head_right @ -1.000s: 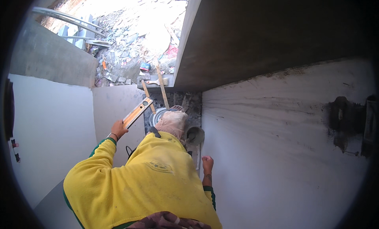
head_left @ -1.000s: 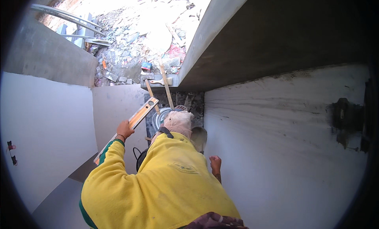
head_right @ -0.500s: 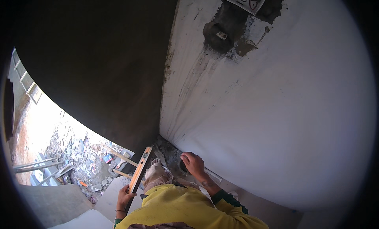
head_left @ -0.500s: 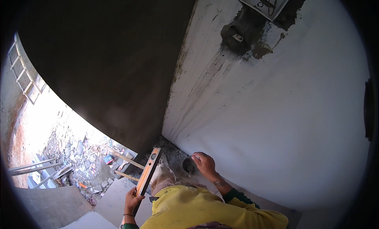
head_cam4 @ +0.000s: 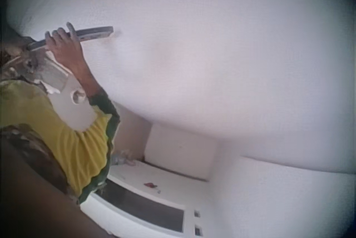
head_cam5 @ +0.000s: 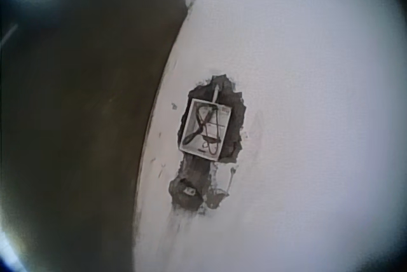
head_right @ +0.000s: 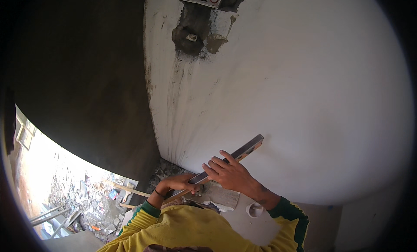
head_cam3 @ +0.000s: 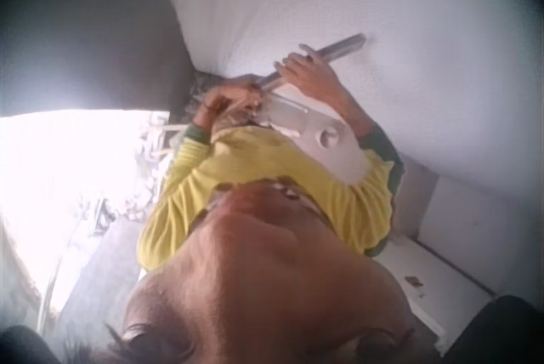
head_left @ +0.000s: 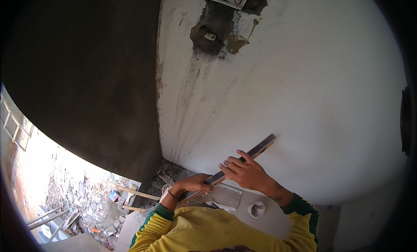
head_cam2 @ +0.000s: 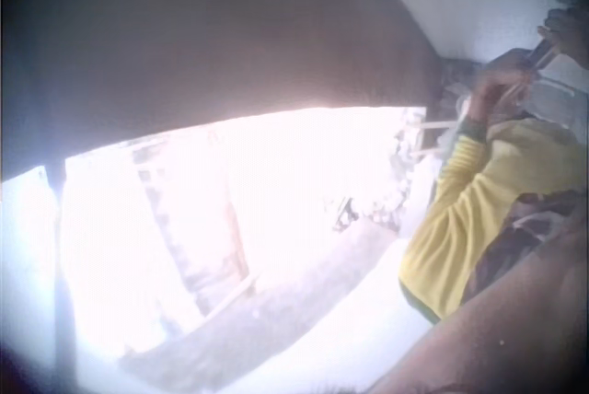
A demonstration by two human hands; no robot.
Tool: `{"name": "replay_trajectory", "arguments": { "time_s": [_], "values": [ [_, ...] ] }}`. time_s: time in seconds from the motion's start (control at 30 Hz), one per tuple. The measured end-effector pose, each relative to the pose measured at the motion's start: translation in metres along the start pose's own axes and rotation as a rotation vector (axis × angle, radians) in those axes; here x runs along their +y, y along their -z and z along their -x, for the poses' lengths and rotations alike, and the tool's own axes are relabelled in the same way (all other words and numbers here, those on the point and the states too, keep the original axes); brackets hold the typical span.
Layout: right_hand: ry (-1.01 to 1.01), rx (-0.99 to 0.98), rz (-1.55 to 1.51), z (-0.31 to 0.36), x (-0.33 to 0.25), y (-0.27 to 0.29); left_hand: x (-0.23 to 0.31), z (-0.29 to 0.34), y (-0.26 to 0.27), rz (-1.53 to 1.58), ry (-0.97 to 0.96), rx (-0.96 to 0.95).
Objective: The person uses a spirit level and a wooden stick to align and secure an electrical box in a wall opening. They repeatedly check the level, adjust the box, and tap the stick to set it in place.
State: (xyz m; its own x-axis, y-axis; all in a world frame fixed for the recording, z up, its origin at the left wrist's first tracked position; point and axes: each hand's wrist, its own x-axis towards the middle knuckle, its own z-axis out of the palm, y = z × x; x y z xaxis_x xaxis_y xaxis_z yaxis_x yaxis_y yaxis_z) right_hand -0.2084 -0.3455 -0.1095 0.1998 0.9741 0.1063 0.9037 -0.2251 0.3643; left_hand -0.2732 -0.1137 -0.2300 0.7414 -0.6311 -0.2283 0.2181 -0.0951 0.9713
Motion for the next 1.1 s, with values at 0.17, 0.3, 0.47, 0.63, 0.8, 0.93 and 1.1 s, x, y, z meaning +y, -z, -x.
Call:
{"name": "replay_trajectory", "arguments": {
  "time_s": [0.17, 0.3, 0.47, 0.63, 0.8, 0.93, 1.1],
  "values": [
    [-0.172, 0.026, 0.180, 0.053, 0.033, 0.048, 0.097, -0.060, 0.015, -0.341, -0.125, -0.312],
    [-0.281, 0.177, 0.333, 0.069, 0.055, 0.096, 0.204, -0.059, 0.009, -0.771, -0.267, -0.196],
    [-0.536, 0.286, 0.415, 0.076, 0.071, 0.130, 0.253, -0.025, 0.007, -1.210, -1.056, 0.648],
    [-0.769, 0.438, 0.410, 0.059, 0.099, 0.144, 0.197, -0.014, 0.045, -1.101, -1.378, 1.466],
    [-0.846, 0.488, 0.421, 0.029, 0.144, 0.141, 0.245, -0.045, 0.107, -1.466, -1.179, 1.453],
    [-0.798, 0.511, 0.412, 0.021, 0.167, 0.138, 0.282, -0.044, 0.153, -1.513, -1.279, 1.294],
    [-0.800, 0.631, 0.451, 0.000, 0.154, 0.150, 0.290, -0.028, 0.165, -1.506, -1.360, 1.211]
  ]
}}
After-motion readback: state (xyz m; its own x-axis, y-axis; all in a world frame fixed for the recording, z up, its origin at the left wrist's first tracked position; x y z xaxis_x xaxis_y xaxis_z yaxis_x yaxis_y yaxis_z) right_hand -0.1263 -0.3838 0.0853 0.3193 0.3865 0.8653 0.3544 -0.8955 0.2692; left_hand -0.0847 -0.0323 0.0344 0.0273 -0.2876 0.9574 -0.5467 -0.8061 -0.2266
